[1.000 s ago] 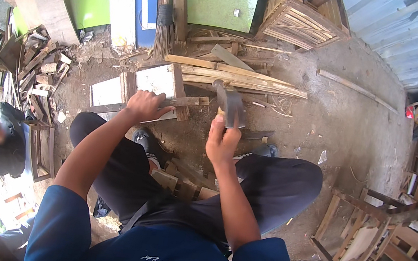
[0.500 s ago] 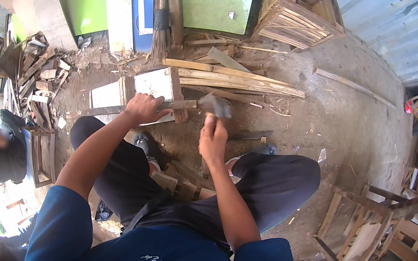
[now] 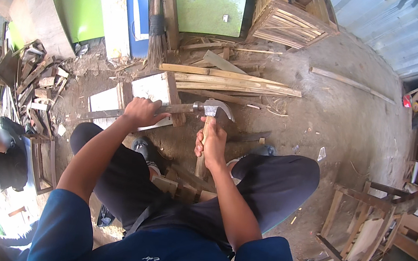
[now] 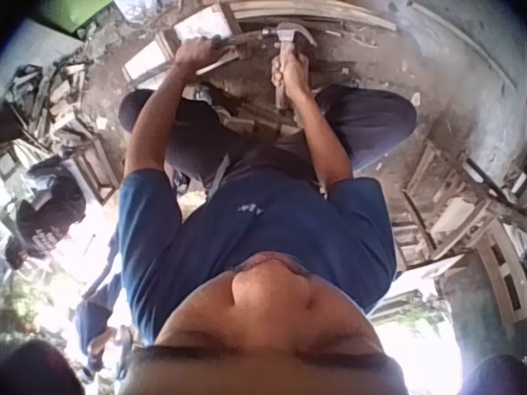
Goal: The person sits on the floor and uses a hammer to drive nails into wooden slats, attaching them to a white rectangular frame. They repeatedly pick up slats, position them, and hammer them into place.
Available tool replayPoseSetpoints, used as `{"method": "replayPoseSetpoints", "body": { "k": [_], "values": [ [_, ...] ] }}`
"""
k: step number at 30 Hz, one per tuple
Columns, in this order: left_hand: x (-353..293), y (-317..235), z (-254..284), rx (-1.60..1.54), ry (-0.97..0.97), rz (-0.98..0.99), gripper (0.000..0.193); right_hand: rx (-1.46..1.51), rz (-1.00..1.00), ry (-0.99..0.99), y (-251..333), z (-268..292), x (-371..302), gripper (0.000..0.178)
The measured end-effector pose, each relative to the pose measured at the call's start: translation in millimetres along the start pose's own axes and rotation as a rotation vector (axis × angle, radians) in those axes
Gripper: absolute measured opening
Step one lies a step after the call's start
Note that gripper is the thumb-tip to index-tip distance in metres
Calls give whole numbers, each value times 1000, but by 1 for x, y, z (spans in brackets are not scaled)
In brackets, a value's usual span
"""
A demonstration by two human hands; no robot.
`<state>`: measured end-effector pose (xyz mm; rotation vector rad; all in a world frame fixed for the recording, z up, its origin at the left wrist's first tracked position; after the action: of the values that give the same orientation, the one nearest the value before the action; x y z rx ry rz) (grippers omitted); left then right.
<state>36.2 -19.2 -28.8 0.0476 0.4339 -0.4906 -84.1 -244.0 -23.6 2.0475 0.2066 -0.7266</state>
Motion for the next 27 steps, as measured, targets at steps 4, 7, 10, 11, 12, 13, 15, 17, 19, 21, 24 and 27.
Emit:
{"method": "replayPoseSetpoints", "body": {
  "k": [4, 7, 10, 11, 12, 13, 15, 17, 19, 21, 24, 27],
  "values": [
    [-1, -1, -1, -4, -61, -15, 62, -19, 358, 15, 28, 8, -2, 50],
    [-2, 0, -3, -4, -58, -18, 64, -46, 473, 40, 31, 6, -6, 51],
    [0, 0, -3, 4, -39, -12, 65, -261, 199, 21, 7, -4, -4, 48],
    [0, -1, -1, 4, -50, -16, 65, -178, 167, 44, 4, -5, -4, 47],
    [0, -1, 0, 12, -56, -12, 65, -123, 66, 9, 0, -4, -3, 47],
    [1, -2, 0, 22, -44, -11, 65, -115, 145, 25, 4, -3, -3, 46],
    [1, -1, 2, 19, -64, 5, 64, -126, 285, -16, 15, 3, -1, 45],
    [0, -1, 1, 1, -55, 8, 64, -142, 426, -3, 25, 8, -2, 46],
    [0, -1, 0, -8, -60, 6, 64, -153, 538, 8, 28, 8, -3, 45],
    [0, 0, 0, -12, -70, 12, 65, -637, 635, -61, 23, 1, -3, 44],
    [2, -1, 1, -3, -91, 8, 65, -1018, 428, -21, 4, -4, 3, 39],
    [2, -2, 2, 13, -105, 25, 65, -844, 563, -7, 7, -4, 1, 37]
  ]
}}
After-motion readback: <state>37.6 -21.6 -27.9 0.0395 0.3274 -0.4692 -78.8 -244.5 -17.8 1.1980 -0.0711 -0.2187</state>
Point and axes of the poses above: each hand's wrist, its own x-axis towards the middle knuckle, its own z-axis out of the back of the hand, y = z × x, the point moved 4 cm from there along x, towards the middle knuckle, and after that the axes turned 7 degrees about z, right-handed, at the moved point
